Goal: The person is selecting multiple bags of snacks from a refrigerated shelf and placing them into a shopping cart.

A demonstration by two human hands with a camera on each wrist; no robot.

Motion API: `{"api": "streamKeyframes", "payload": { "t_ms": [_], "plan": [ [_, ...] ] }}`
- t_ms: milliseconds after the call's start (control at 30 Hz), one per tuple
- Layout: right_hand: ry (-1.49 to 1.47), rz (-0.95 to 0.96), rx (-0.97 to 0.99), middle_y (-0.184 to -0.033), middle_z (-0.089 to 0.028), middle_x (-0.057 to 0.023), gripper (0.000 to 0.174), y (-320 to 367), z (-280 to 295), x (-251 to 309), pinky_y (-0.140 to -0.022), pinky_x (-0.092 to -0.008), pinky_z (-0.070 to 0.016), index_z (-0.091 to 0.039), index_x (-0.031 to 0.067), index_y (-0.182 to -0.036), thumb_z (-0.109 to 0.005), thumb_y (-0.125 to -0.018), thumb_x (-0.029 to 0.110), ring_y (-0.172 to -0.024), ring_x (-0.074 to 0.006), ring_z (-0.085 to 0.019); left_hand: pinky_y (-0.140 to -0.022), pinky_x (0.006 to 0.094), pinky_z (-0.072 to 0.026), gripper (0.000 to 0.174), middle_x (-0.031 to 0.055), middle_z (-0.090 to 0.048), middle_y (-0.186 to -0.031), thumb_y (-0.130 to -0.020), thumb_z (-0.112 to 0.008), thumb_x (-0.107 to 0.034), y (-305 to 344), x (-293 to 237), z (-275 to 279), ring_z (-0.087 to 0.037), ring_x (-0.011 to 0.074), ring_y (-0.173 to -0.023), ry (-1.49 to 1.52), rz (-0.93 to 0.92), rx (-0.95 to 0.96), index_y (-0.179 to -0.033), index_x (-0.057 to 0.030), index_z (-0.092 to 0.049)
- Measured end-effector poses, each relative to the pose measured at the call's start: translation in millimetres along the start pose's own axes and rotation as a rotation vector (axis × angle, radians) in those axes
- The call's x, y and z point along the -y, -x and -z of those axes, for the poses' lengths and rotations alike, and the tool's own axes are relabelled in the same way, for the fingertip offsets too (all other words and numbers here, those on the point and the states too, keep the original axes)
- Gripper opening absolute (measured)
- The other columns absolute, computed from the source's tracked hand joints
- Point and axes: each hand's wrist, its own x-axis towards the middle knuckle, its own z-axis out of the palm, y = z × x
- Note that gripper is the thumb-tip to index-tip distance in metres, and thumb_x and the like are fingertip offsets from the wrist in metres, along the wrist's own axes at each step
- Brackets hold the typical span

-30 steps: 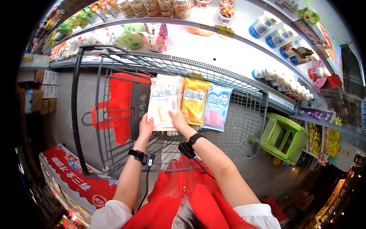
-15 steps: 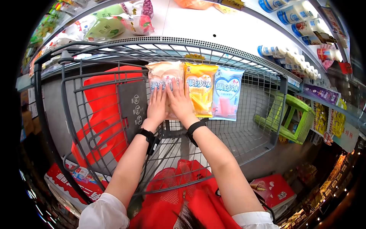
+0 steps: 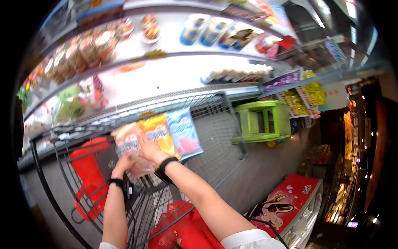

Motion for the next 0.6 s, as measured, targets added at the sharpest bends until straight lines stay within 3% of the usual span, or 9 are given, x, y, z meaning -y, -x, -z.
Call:
{"api": "streamKeyframes", "payload": {
  "t_ms": [33, 67, 100, 133, 200, 367, 467, 533, 600],
  "plan": [
    [-0.019, 0.045, -0.146, -0.137, -0.021, -0.0184, 0.077, 17, 13, -9, -0.09, -0.0464, -0.0357, -0.022, 0.0045, -0.131, -0.062, -0.072, 0.031, -0.116, -0.0351, -0.037, -0.051, 0.0316, -0.0493, 0.034, 0.0112, -0.059, -0.074, -0.076, -0.056, -0.016, 7, -10, 8, -0.059, 0.0228, -0.06, 0.241, 0.12, 0.033, -0.107, -0.0042, -0.052],
    [-0.047, 0.132, -0.286, -0.136, -0.022, -0.0181, 0.073, 34, 31, -26, -0.089, -0.0421, -0.0376, -0.023, 0.0053, -0.131, -0.062, -0.073, 0.027, -0.113, -0.0359, -0.04, -0.037, 0.026, -0.0421, 0.025, 0.0024, -0.054, -0.059, -0.079, -0.052, -0.018, 13, -9, 13, -0.052, 0.0125, -0.044, 0.335, 0.328, 0.138, -0.099, -0.0035, -0.055],
    [-0.07, 0.112, -0.383, -0.134, -0.026, -0.0196, 0.07, 62, 58, -34, -0.088, -0.0398, -0.0383, -0.027, 0.0053, -0.13, -0.063, -0.073, 0.025, -0.111, -0.0362, -0.042, -0.038, 0.0285, -0.044, 0.021, 0.0051, -0.055, -0.062, -0.079, -0.05, -0.019, 18, 9, 2, -0.054, 0.0154, -0.047, 0.305, 0.337, 0.162, -0.091, -0.0027, -0.057],
    [-0.054, -0.001, -0.381, -0.133, -0.029, -0.0196, 0.067, 89, 79, -47, -0.087, -0.0403, -0.0386, -0.031, 0.0045, -0.128, -0.062, -0.073, 0.026, -0.108, -0.0362, -0.044, -0.047, 0.0345, -0.0477, 0.034, 0.0197, -0.059, -0.069, -0.076, -0.051, -0.029, 43, -13, 14, -0.061, 0.0261, -0.057, 0.334, 0.296, 0.097, -0.093, 0.0002, -0.058],
    [0.081, -0.047, -0.603, -0.132, -0.029, -0.0206, 0.062, 149, 108, -95, -0.082, -0.0397, -0.0415, -0.035, 0.0034, -0.126, -0.06, -0.075, 0.028, -0.098, -0.0347, -0.05, -0.042, 0.0322, -0.0487, 0.036, 0.0138, -0.06, -0.069, -0.079, -0.052, -0.027, 73, -43, 27, -0.06, 0.022, -0.055, 0.402, 0.479, 0.093, -0.105, -0.0018, -0.056],
    [-0.048, -0.49, -0.781, -0.134, -0.027, -0.0193, 0.054, 343, 121, -219, -0.092, -0.0387, -0.0351, -0.033, 0.0031, -0.126, -0.052, -0.082, 0.027, -0.115, -0.0363, -0.037, -0.047, 0.0292, -0.0496, 0.043, 0.0125, -0.059, -0.089, -0.081, -0.052, -0.03, 115, -94, 34, -0.061, 0.0208, -0.063, 0.389, 0.524, 0.142, -0.114, -0.0021, -0.049],
    [-0.289, -0.798, -0.768, -0.137, -0.021, -0.0187, 0.049, 462, 69, -271, -0.098, -0.0376, -0.0295, -0.033, 0.0036, -0.128, -0.045, -0.087, 0.029, -0.122, -0.0351, -0.027, -0.047, 0.0279, -0.0485, 0.044, 0.0126, -0.059, -0.09, -0.082, -0.052, -0.029, 115, -150, 32, -0.061, 0.0198, -0.064, 0.336, 0.497, 0.131, -0.116, -0.0008, -0.048],
    [-0.405, -1.048, -0.587, -0.138, -0.016, -0.0191, 0.048, 538, 12, -291, -0.099, -0.0392, -0.0284, -0.036, 0.0044, -0.127, -0.042, -0.088, 0.033, -0.123, -0.0362, -0.024, -0.045, 0.0287, -0.0465, 0.041, 0.0106, -0.061, -0.081, -0.081, -0.052, -0.026, 108, -184, 20, -0.056, 0.0157, -0.057, 0.314, 0.331, -0.047, -0.114, -0.0016, -0.049],
    [-0.29, -1.063, -0.499, -0.117, -0.045, -0.0214, 0.044, 617, -87, -325, -0.099, -0.0432, -0.0262, -0.053, 0.0007, -0.109, -0.037, -0.088, 0.036, -0.114, -0.0414, -0.034, -0.05, 0.026, -0.0448, 0.042, 0.0106, -0.061, -0.081, -0.081, -0.05, -0.022, 109, -240, 15, -0.056, 0.0141, -0.06, 0.322, 0.231, -0.124, -0.116, 0.0, -0.047]
  ]
}}
